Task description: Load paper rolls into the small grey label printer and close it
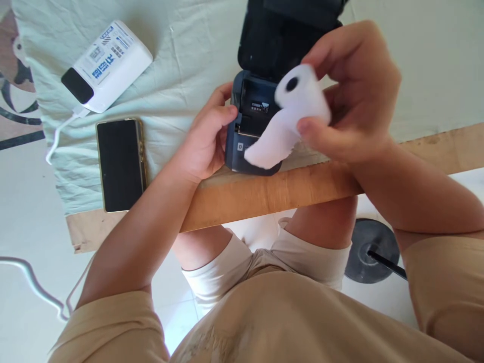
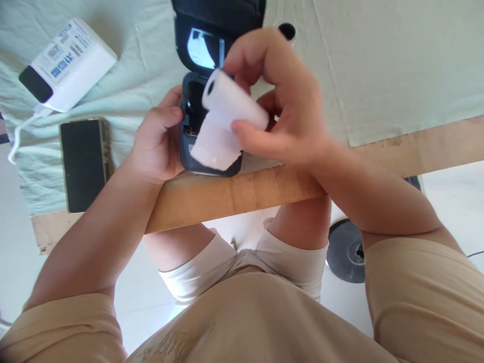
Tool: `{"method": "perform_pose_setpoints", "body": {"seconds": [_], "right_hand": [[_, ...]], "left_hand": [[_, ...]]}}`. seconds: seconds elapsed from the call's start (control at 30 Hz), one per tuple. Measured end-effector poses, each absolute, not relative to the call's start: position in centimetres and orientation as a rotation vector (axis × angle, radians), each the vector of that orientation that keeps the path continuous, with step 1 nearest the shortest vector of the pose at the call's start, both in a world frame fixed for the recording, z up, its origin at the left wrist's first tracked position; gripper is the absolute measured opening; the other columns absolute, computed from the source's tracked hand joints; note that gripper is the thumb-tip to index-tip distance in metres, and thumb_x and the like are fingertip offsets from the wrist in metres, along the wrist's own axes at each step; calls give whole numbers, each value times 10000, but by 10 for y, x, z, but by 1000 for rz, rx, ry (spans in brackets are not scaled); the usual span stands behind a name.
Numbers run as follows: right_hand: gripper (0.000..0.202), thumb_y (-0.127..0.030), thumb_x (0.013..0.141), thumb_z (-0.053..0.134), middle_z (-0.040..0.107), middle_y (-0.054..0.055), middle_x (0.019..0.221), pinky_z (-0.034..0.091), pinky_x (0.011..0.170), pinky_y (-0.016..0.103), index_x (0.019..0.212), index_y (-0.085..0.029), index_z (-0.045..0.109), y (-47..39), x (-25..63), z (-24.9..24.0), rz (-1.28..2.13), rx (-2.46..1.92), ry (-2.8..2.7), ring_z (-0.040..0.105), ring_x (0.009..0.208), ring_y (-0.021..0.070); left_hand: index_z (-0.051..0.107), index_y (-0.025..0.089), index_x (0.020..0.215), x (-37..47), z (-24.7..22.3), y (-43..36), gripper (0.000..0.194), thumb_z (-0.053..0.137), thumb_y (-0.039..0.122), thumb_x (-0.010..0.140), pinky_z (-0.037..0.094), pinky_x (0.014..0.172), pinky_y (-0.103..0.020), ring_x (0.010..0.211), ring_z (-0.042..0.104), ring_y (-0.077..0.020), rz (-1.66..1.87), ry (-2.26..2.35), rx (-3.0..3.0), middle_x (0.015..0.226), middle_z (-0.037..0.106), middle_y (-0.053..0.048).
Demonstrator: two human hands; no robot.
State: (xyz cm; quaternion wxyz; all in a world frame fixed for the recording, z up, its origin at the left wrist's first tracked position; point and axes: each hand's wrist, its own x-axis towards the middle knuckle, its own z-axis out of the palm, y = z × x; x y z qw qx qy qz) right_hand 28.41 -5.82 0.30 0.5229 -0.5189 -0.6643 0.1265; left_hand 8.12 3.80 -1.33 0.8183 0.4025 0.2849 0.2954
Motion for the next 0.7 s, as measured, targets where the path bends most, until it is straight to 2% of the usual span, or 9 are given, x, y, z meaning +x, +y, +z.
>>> {"method": "perform_pose_setpoints", "body": {"seconds": [0.07,0.17,0.27,0.33,0.47,0.5,0.6,0.7], "right_hand": [[279,-479,870,664,741,0,1079,498,603,335,1110,-339,688,-53,287,-1,351,-1175,-1514,673,856,208],[318,-471,823,555,648,24,896,420,504,367,1096,-321,618,-44,291,-8,572,-1311,-1345,522,637,201],[329,-461,788,522,571,23,809,405,506,376,1081,-312,530,-37,294,-15,707,-1431,-1273,502,631,221],[327,-513,807,557,566,15,814,430,545,379,1060,-311,509,-33,296,-18,715,-1451,-1299,520,656,222],[551,-650,685,787,563,-12,843,470,663,374,967,-304,464,-28,299,-28,576,-1473,-1418,502,703,193],[577,-679,689,800,566,-14,848,477,691,376,956,-299,457,-28,301,-31,517,-1498,-1452,513,727,194],[519,-710,826,741,603,-3,866,495,744,385,970,-289,473,-29,306,-38,390,-1606,-1512,566,798,210],[454,-632,852,757,645,10,897,517,769,393,1001,-287,502,-29,312,-40,330,-1665,-1545,585,826,218]], "left_hand": [[755,247,1059,81,-13,41,159,783,271,904,559,734,-286,895,728,-174,674,608,811,965,793,10],[732,245,996,81,-12,45,121,678,308,907,608,895,-341,1140,755,-264,690,594,790,978,792,-23],[670,270,913,80,-12,49,132,635,395,892,614,978,-413,1311,714,-354,652,565,774,976,793,-63],[634,287,866,80,-13,50,145,639,431,879,614,984,-425,1348,698,-364,663,567,765,971,798,-70],[655,315,880,80,-14,48,176,661,485,833,613,962,-423,1378,681,-373,707,605,788,978,810,-67],[670,312,903,80,-14,48,186,663,481,826,614,961,-425,1378,682,-376,712,601,788,987,815,-67],[712,270,975,79,-14,46,209,624,432,874,622,969,-422,1374,695,-360,718,571,774,1051,831,-70],[732,259,954,79,-14,47,195,630,415,897,638,966,-382,1367,704,-346,717,540,758,1075,848,-69]]}}
